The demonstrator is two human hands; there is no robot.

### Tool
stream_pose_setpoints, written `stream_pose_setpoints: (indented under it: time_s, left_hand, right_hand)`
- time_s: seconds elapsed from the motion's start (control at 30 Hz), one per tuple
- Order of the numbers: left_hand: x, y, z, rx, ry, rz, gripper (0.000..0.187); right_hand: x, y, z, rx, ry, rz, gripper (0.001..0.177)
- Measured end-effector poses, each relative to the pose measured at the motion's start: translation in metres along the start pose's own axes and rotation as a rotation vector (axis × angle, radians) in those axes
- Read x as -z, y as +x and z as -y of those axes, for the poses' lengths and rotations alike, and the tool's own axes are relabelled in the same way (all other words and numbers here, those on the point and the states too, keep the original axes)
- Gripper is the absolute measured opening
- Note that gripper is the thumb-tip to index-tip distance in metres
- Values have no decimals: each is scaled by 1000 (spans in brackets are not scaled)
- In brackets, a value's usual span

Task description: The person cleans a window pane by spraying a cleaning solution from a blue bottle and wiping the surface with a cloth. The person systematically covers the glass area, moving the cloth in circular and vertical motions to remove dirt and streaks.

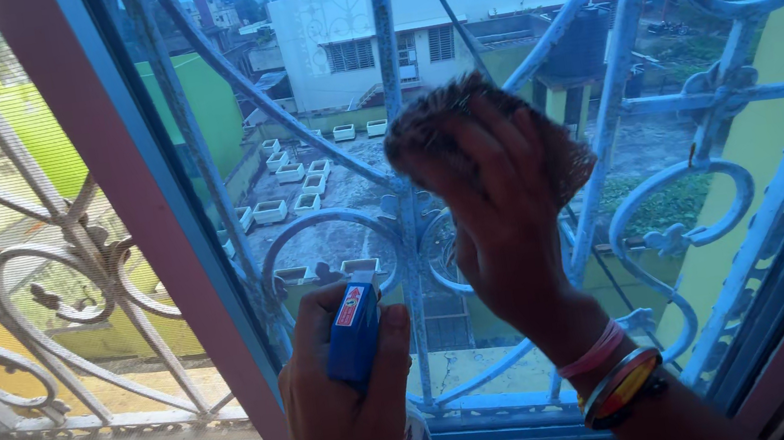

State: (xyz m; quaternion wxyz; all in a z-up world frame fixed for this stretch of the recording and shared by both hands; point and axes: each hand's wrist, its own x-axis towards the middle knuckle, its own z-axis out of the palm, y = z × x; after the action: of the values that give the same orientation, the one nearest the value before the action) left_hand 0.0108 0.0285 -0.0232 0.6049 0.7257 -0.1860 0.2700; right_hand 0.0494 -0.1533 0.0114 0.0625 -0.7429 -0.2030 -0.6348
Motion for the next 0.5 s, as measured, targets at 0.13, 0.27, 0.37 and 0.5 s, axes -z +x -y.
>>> stream_pose_setpoints:
  time_s: [0.13,0.27,0.37,0.5]
  left_hand:
    - [5,1,1,83,-2,1,28]
    - [0,1,2,107,-16,-2,31]
    - [-5,0,3,79,-29,8,31]
    - [-12,0,2,57,-23,42,28]
  right_hand:
    - [-2,-9,4,11,14,48,51]
    - [4,-18,-12,22,-16,16,41]
    - [14,-25,-29,-9,-73,-59,37]
    - [32,-36,-56,-77,-170,-131,37]
